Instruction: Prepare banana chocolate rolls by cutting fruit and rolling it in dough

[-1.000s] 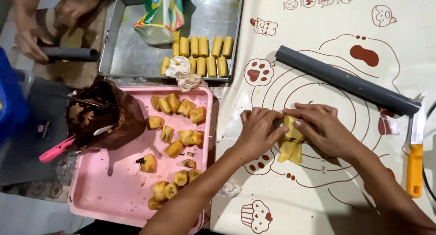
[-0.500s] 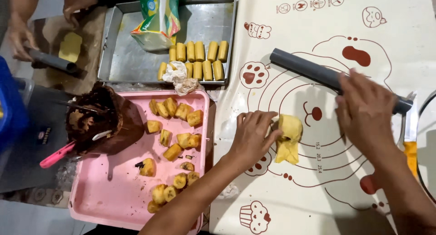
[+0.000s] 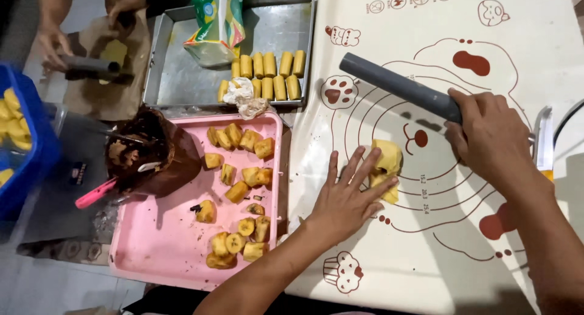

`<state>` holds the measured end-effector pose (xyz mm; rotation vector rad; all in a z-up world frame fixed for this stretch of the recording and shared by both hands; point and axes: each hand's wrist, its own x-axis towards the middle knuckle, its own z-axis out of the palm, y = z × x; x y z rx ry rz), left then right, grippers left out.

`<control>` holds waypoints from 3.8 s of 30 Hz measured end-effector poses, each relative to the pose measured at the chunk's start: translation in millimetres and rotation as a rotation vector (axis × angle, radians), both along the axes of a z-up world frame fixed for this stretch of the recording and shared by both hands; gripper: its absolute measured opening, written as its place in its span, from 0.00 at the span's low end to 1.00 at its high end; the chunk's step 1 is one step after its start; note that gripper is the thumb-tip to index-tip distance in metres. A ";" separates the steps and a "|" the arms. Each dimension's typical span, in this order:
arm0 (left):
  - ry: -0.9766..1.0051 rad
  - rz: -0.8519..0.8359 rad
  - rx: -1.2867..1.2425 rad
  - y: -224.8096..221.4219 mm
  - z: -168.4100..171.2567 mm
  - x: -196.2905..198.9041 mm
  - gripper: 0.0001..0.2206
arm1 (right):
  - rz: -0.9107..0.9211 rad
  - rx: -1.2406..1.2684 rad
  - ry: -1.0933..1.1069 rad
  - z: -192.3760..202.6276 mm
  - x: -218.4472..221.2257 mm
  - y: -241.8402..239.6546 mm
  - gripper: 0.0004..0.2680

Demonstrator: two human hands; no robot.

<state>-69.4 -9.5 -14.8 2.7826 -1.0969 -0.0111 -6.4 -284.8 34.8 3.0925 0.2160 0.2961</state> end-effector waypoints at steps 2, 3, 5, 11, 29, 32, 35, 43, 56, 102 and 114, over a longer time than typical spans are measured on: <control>-0.040 0.019 0.033 0.7 -0.9 -0.6 0.26 | 0.020 0.056 -0.032 10.6 -23.8 5.5 0.20; 0.010 -0.007 0.004 0.6 2.0 -0.9 0.26 | 0.000 0.138 0.120 14.1 -34.4 5.9 0.21; 0.059 -0.032 -0.026 -0.3 21.0 -8.1 0.26 | -0.022 0.216 0.271 15.9 -57.2 3.7 0.21; -0.383 -0.007 -0.565 6.8 57.1 -32.0 0.08 | 0.093 0.208 0.320 -10.3 -108.2 -15.3 0.22; -0.013 0.243 -0.146 6.7 7.1 3.2 0.35 | 0.166 -0.126 0.280 -36.4 -102.2 -15.0 0.22; -0.011 0.211 -0.070 10.4 7.4 2.8 0.35 | 0.176 -0.199 0.166 -33.9 -112.1 -7.8 0.24; 0.033 0.187 -0.066 14.2 11.6 -5.1 0.35 | 0.184 -0.131 0.083 -37.1 -127.2 -2.9 0.25; 0.078 0.140 -0.164 24.7 22.3 -37.5 0.38 | 0.254 -0.056 0.010 -72.2 -169.7 -4.4 0.28; -0.028 0.118 -0.073 22.1 27.9 -32.5 0.31 | 0.206 0.109 0.124 -30.2 -154.0 8.3 0.20; -0.013 -0.076 -0.190 28.6 49.0 -64.0 0.23 | 0.204 -0.023 -0.031 -19.8 -191.6 30.8 0.21; 0.438 0.700 -0.322 47.6 72.7 15.2 0.15 | 0.316 0.347 -0.100 -4.9 -145.0 42.6 0.12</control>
